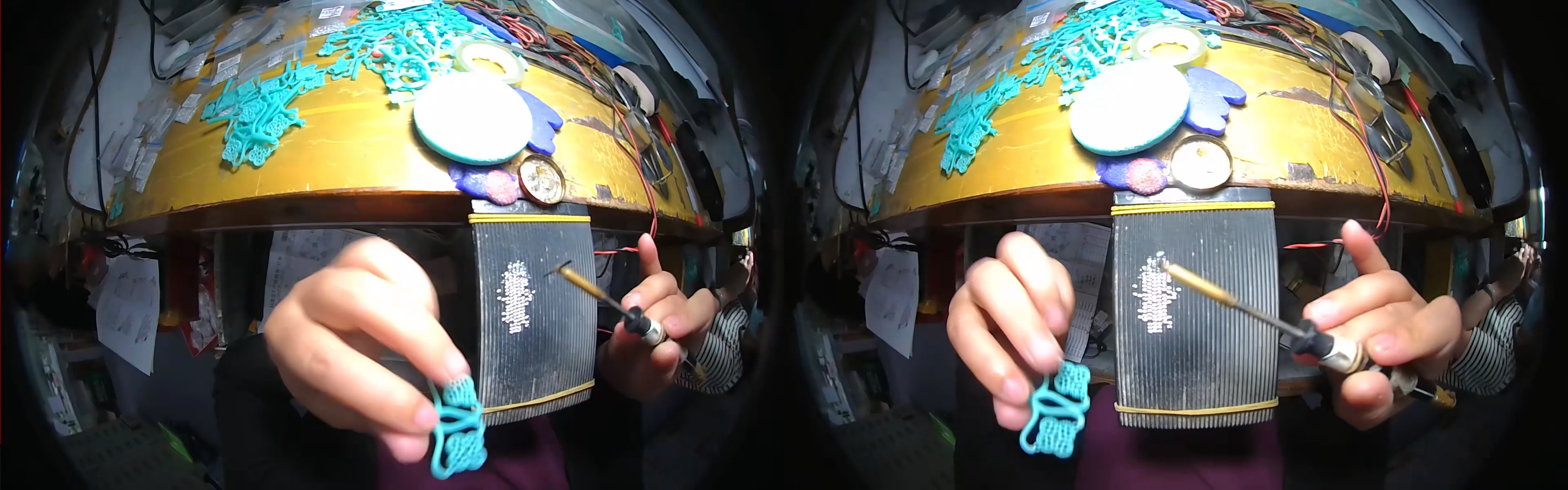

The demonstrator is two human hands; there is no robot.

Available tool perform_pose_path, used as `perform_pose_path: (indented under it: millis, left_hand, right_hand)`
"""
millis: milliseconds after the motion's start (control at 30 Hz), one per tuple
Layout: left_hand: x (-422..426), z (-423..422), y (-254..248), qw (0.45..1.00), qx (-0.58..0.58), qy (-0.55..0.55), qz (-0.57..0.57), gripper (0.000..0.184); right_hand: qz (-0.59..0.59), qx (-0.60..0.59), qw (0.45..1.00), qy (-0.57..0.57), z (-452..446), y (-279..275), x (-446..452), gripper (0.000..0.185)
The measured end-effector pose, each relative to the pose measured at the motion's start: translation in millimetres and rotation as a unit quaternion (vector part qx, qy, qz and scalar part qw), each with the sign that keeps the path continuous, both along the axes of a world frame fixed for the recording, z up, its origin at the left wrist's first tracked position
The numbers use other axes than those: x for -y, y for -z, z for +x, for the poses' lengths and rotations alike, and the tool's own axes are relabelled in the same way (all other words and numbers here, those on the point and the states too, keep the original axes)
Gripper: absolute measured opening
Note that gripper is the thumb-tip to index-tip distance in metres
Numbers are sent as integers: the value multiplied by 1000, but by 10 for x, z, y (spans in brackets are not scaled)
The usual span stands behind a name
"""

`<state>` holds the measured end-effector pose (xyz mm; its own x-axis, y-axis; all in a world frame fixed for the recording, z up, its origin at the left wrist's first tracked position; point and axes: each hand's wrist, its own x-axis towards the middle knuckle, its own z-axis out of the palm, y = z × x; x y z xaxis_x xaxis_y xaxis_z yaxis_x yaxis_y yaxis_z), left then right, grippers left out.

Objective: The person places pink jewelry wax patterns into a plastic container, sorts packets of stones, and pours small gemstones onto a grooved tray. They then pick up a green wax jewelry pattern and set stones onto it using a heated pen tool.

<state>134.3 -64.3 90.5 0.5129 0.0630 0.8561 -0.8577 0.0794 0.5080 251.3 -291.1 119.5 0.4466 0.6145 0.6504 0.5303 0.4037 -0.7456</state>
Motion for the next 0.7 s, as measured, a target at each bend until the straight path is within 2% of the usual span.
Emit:
perform_pose_path:
  millis: [33, 67, 133, 167, 233, 267, 400, 467, 533, 600, 633, 700]
  left_hand:
    - [-24, 33, -12, 990, -22, 139, -14, 17]
    - [33, 39, -25, 970, -52, 229, -67, 16]
    - [109, 138, -59, 944, -42, 318, -69, 14]
    - [132, 114, -62, 940, -50, 329, -72, 12]
    - [149, 129, -71, 930, -31, 361, -64, 11]
    - [157, 135, -79, 924, -23, 377, -60, 11]
    - [168, 109, -111, 927, -36, 368, -62, 11]
    - [148, 114, -86, 925, -32, 376, -52, 10]
    - [113, 112, -87, 925, -37, 376, -43, 10]
    - [75, 102, -105, 927, -50, 370, -37, 10]
    - [108, 55, -94, 941, -63, 325, -75, 11]
    - [55, 19, -60, 979, -45, 188, -66, 14]
  right_hand:
    - [20, -10, 1000, -4, -24, 5, -32, 25]
    - [35, -32, 999, -12, -53, 17, -51, 25]
    - [67, -76, 994, -28, -118, 41, -82, 24]
    - [79, -98, 991, -49, -157, 44, -101, 23]
    - [40, -66, 988, -136, -102, 49, -106, 24]
    - [42, -54, 989, -129, -121, 57, -135, 22]
    - [53, -33, 992, -109, -153, 80, -196, 20]
    - [44, 11, 989, -140, -104, 66, -211, 20]
    - [53, 0, 991, -119, -90, 69, -204, 20]
    - [79, -63, 994, -46, -107, 105, -184, 21]
    - [122, -80, 989, 16, -96, 118, -249, 22]
    - [46, -41, 994, 89, 12, 73, -240, 22]
